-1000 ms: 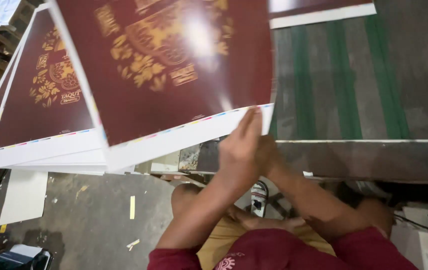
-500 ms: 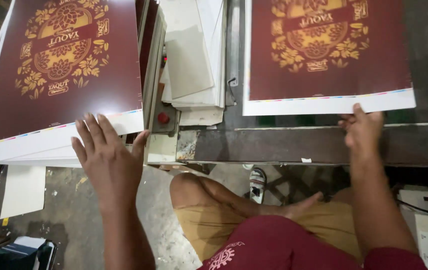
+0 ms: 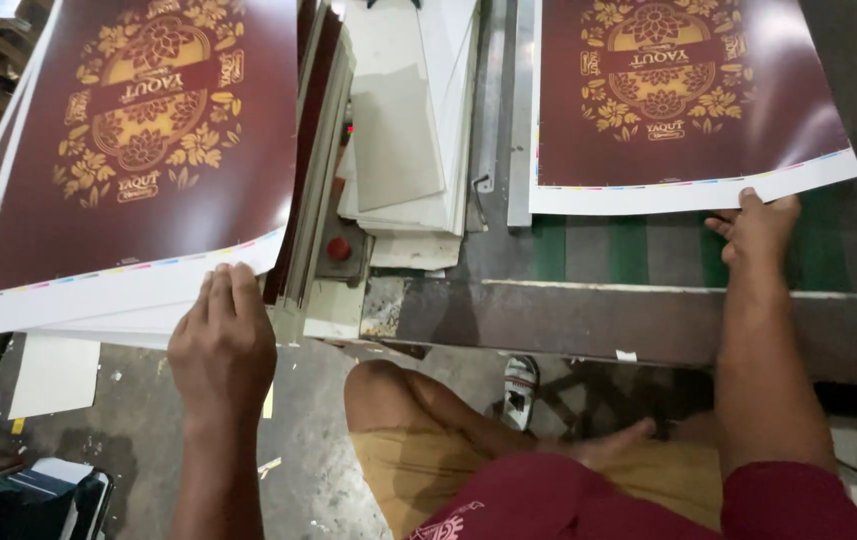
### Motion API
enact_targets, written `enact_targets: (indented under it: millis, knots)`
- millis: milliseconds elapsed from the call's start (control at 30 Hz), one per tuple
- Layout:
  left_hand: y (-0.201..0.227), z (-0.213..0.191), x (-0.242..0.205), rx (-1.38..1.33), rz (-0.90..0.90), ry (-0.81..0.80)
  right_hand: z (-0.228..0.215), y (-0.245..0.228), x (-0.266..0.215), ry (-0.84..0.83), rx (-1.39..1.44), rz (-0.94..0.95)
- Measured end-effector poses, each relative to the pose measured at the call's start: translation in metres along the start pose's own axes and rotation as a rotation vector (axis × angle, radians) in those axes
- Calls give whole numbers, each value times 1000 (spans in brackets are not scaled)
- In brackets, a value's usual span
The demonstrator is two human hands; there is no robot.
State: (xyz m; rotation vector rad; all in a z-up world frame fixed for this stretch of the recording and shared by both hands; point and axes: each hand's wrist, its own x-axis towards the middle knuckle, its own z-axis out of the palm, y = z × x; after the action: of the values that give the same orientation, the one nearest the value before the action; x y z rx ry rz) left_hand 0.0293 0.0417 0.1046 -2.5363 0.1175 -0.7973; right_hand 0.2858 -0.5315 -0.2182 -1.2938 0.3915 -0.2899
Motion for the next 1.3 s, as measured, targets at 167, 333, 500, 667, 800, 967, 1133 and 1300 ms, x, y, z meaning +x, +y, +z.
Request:
enact_targets:
  millis: [167,333,500,667,800,967,1133,1300]
  knots:
    - [1,-11,7,-33,-26,59,17,12,43,94,-5,8]
    - [0,-29,12,-120,-51,35,25,27,115,101,-3,11]
    - [-10,-43,23,-272,-62,-149,60,18,195,-14,-52,29]
    - [-16,-38,21,-325,-186,-96,71,21,226,-148,203,200]
    - [-40,-10,-6,-228,-370,111,86,26,138,-89,56,199]
    - [31,-28,40,-643,-497,218,157,-20,-84,-454,39,26]
    - [164,-21,83,-1158,-361,266,199,-157,-260,-914,-30,-405]
    - [246,-22,87,-1399,-124,87,161,-26,-218,-454,-680,-377]
